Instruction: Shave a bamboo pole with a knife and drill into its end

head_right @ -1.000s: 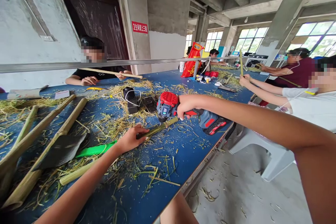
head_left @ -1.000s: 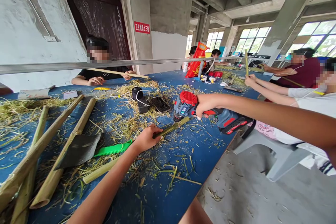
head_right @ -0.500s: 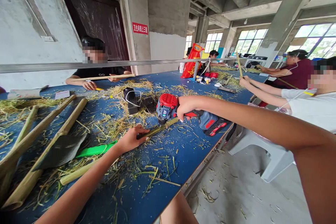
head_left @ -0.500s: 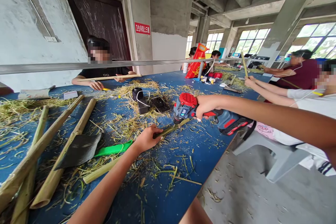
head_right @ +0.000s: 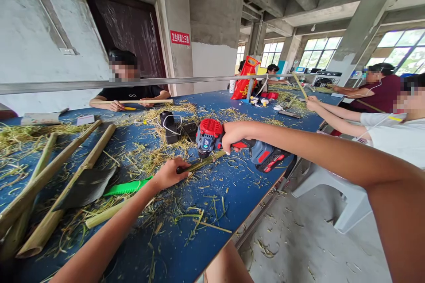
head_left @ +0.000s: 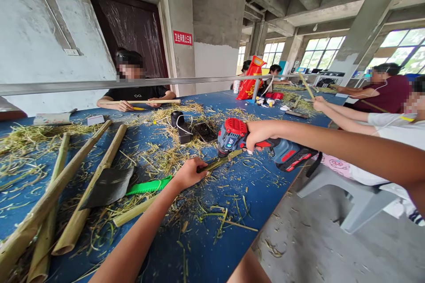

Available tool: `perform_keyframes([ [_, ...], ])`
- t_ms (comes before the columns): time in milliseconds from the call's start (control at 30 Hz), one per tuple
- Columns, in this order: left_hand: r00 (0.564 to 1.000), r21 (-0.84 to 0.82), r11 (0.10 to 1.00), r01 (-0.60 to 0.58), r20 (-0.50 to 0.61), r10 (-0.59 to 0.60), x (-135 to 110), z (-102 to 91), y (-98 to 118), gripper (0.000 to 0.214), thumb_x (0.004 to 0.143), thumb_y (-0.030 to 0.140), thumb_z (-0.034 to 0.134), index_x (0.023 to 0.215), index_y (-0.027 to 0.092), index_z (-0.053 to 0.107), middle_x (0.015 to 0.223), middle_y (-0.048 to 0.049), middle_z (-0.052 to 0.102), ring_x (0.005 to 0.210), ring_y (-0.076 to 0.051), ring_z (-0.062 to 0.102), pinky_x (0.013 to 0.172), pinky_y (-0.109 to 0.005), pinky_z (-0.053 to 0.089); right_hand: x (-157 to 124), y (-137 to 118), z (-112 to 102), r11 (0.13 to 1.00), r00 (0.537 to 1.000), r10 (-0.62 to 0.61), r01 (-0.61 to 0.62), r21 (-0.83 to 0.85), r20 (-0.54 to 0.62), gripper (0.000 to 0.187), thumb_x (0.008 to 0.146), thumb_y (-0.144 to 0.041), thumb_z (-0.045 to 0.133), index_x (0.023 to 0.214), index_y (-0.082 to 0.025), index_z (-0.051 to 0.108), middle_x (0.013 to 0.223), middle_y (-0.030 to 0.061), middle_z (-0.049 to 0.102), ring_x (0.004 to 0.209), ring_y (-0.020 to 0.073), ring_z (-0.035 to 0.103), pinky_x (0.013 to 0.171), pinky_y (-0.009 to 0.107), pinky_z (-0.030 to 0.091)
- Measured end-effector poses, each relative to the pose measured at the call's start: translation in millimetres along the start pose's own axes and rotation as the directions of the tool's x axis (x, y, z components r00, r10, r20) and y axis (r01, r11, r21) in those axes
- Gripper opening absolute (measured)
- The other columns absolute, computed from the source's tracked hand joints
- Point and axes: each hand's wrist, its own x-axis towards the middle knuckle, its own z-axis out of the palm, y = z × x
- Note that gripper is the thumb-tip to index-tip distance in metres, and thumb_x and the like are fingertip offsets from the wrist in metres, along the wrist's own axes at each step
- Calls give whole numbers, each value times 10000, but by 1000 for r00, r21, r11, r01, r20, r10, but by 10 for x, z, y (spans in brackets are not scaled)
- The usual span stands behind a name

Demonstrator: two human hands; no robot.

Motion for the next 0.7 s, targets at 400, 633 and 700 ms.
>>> perform_keyframes([
  [400, 1000, -27, 999, -22, 2, 22, 2, 17, -12, 274, 720, 259, 541, 927, 140, 675, 763, -45, 598, 683, -112, 516, 625, -202, 388, 26, -41, -12, 1000, 1000, -17, 18, -22, 18, 136, 500, -125, 626, 600, -138, 535, 516, -9, 554, 451, 124, 518, 407, 229, 421],
  [633, 1000, -5, 1000, -27, -9, 27, -11, 32, -24, 253, 716, 254, 540, 899, 149, 679, 751, -40, 596, 686, -113, 512, 620, -203, 382, 52, -92, 33, 998, 999, 25, -26, -53, -31, 123, 497, -126, 622, 566, -133, 521, 460, -3, 534, 435, 136, 521, 393, 232, 421],
  [700, 999, -5, 999, -33, -11, 33, -10, 36, -32, 260, 716, 253, 540, 911, 151, 677, 761, -41, 599, 694, -115, 514, 626, -204, 383, 56, -91, 38, 999, 1000, 22, -22, -39, -14, 125, 498, -124, 621, 578, -134, 525, 477, -6, 538, 439, 130, 520, 399, 229, 425],
])
